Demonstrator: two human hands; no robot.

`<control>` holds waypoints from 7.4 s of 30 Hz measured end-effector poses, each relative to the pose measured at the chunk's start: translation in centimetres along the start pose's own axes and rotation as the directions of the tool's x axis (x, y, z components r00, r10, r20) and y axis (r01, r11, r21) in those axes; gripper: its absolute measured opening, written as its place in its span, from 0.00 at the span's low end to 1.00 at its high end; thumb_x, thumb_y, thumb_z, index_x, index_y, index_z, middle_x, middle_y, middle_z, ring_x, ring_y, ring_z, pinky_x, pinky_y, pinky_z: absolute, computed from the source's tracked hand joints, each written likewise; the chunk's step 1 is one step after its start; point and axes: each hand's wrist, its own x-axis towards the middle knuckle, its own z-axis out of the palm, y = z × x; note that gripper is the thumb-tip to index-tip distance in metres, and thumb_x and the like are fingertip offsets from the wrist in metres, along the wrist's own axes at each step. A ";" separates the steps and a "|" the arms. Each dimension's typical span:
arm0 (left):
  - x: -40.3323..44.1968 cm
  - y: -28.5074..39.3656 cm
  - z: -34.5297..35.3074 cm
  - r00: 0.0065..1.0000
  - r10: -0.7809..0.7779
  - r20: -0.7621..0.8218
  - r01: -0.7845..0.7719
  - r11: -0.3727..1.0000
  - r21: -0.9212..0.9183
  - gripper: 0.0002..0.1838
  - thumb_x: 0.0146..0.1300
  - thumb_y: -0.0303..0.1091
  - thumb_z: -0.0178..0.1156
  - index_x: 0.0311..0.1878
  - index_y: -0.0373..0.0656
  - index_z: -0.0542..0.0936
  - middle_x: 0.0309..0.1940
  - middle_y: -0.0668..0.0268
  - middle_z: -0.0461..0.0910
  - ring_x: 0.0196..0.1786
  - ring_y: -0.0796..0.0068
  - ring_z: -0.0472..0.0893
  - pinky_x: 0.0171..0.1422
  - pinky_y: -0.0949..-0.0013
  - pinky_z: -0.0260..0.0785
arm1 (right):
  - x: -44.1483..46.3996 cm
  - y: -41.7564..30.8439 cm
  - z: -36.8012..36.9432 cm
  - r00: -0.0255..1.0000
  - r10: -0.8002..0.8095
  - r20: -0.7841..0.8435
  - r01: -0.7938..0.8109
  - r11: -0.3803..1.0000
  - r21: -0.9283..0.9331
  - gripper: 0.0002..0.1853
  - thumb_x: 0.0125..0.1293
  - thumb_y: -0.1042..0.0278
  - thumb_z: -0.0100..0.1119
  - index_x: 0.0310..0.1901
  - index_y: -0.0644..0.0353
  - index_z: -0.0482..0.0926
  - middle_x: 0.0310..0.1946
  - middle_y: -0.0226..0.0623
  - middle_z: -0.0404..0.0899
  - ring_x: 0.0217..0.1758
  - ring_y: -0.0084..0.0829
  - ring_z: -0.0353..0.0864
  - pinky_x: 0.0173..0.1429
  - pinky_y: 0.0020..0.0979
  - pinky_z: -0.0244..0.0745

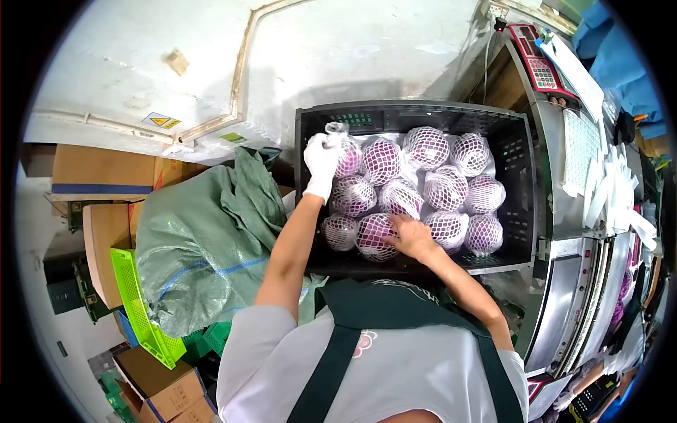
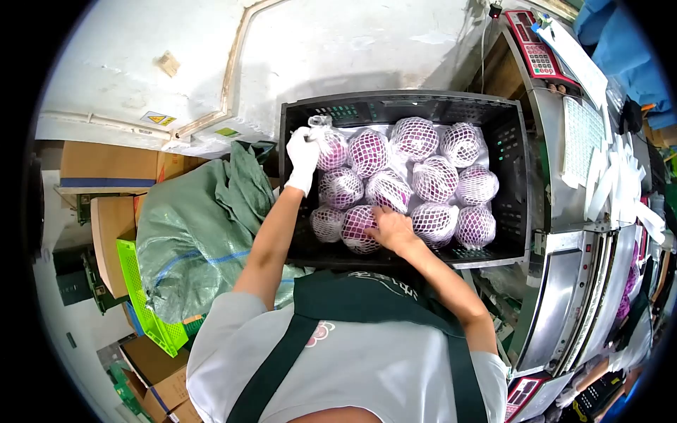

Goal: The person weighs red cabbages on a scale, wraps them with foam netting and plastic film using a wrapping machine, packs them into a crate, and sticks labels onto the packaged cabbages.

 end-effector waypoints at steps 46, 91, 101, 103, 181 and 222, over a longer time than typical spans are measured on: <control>-16.5 18.0 -17.9 0.385 0.338 0.859 0.716 0.478 -0.509 0.26 0.60 0.44 0.49 0.52 0.30 0.72 0.47 0.59 0.76 0.52 0.72 0.75 0.59 0.71 0.63 | -19.1 -8.6 -14.2 0.249 -0.274 -0.929 0.420 0.895 -0.152 0.04 0.54 0.77 0.60 0.24 0.67 0.79 0.18 0.36 0.77 0.17 0.27 0.75 0.23 0.25 0.69; -11.1 18.7 -16.0 0.758 0.329 0.563 0.137 0.764 -0.630 0.57 0.48 0.78 0.45 0.68 0.36 0.54 0.64 0.53 0.60 0.64 0.60 0.64 0.66 0.57 0.55 | -9.8 -0.3 -3.1 0.948 -0.301 0.108 -0.284 -0.639 0.715 0.17 0.70 0.66 0.39 0.52 0.68 0.71 0.47 0.43 0.77 0.51 0.35 0.77 0.58 0.35 0.71; -12.5 13.5 -11.2 0.619 -0.136 0.773 0.777 0.250 -0.578 0.24 0.70 0.46 0.43 0.62 0.39 0.62 0.57 0.61 0.68 0.54 0.72 0.74 0.51 0.69 0.72 | -4.2 -1.7 -4.6 0.875 0.418 -0.244 0.300 -0.072 0.951 0.25 0.68 0.50 0.47 0.52 0.68 0.69 0.45 0.39 0.75 0.49 0.26 0.74 0.52 0.26 0.69; -12.5 12.4 -9.1 0.678 -0.164 0.716 0.735 0.167 -0.657 0.24 0.71 0.47 0.39 0.59 0.38 0.64 0.55 0.60 0.70 0.54 0.71 0.73 0.54 0.68 0.71 | -2.2 -1.2 -3.9 0.785 0.418 -0.458 0.381 0.258 0.888 0.25 0.68 0.51 0.49 0.53 0.68 0.69 0.45 0.39 0.74 0.48 0.24 0.72 0.50 0.24 0.67; -36.7 26.5 -5.8 0.305 0.501 0.810 0.065 0.838 -0.542 0.08 0.60 0.25 0.55 0.41 0.36 0.79 0.37 0.59 0.81 0.40 0.70 0.80 0.45 0.74 0.71 | -39.7 28.8 23.3 0.053 0.940 -0.338 -0.314 0.337 0.888 0.27 0.53 0.52 0.66 0.48 0.64 0.76 0.39 0.44 0.81 0.42 0.33 0.80 0.47 0.29 0.72; -24.8 16.0 -15.2 0.828 -0.090 0.554 0.561 0.131 -0.817 0.20 0.56 0.19 0.58 0.54 0.38 0.72 0.40 0.66 0.78 0.33 0.85 0.76 0.32 0.82 0.68 | -16.8 -1.0 -2.7 0.708 -0.412 -0.574 0.587 0.795 0.154 0.19 0.50 0.60 0.68 0.36 0.67 0.79 0.29 0.42 0.79 0.34 0.36 0.78 0.37 0.33 0.73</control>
